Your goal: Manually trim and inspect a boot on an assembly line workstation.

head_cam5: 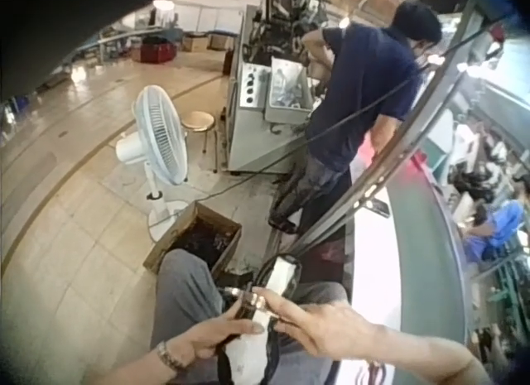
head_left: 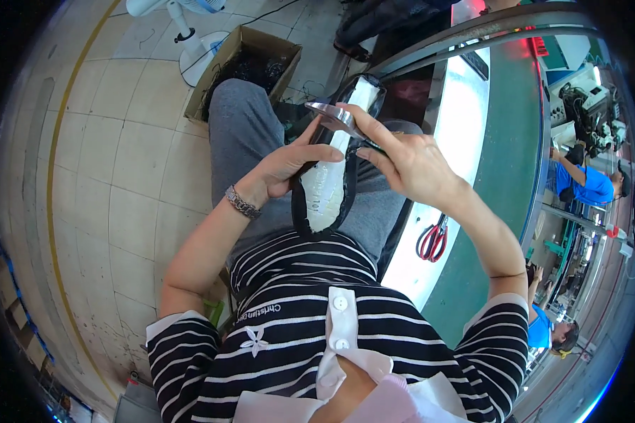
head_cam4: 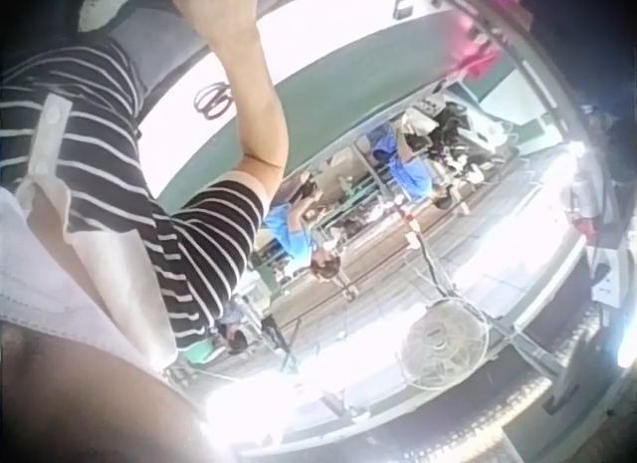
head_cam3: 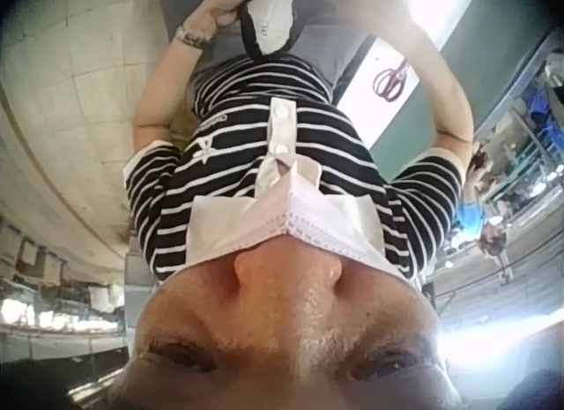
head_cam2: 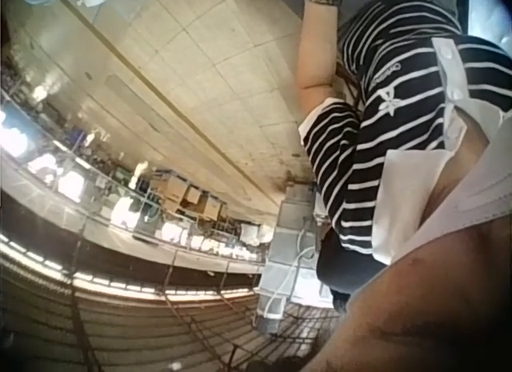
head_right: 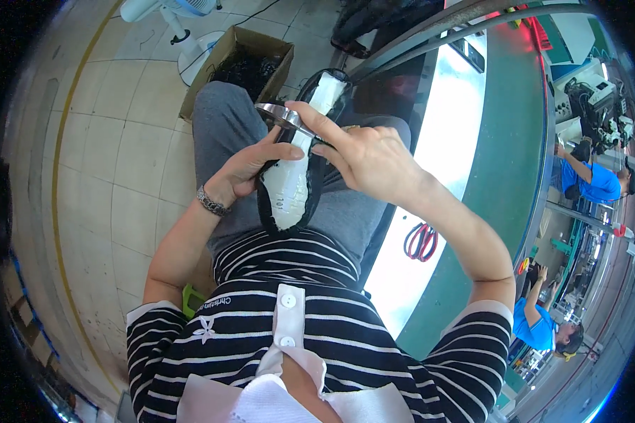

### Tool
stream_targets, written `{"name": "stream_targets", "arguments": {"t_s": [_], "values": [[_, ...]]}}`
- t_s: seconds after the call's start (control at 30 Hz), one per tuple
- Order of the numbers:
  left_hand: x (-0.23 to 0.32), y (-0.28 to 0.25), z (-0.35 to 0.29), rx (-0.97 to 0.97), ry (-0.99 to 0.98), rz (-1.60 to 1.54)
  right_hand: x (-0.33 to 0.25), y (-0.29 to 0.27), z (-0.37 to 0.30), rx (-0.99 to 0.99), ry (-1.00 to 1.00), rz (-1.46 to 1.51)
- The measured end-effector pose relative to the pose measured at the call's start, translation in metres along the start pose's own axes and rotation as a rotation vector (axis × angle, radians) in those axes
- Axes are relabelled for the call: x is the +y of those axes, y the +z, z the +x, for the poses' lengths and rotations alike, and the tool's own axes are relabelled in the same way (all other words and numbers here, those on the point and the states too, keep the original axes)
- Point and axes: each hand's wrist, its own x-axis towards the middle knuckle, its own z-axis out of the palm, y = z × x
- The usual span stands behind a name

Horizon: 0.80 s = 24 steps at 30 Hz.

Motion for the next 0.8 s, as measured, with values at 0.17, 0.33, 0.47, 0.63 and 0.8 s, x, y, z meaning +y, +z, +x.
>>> {"name": "stream_targets", "arguments": {"t_s": [0.17, 0.33, 0.47, 0.63, 0.8], "values": [[0.001, 0.000, 0.000, -0.036, -0.023, -0.034, -0.004, -0.003, 0.003, -0.108, 0.041, -0.012], [-0.001, 0.001, -0.005, -0.058, -0.042, 0.033, -0.014, 0.004, -0.009, 0.002, 0.007, 0.100], [-0.021, 0.000, -0.008, -0.079, 0.094, 0.074, -0.009, 0.002, -0.009, -0.196, 0.146, 0.051], [-0.054, 0.006, -0.016, -0.025, 0.156, -0.326, -0.015, -0.020, -0.035, -0.280, 0.050, 0.181], [-0.062, 0.023, -0.019, 0.133, 0.101, -0.302, -0.048, -0.007, -0.039, -0.194, -0.080, -0.181]]}}
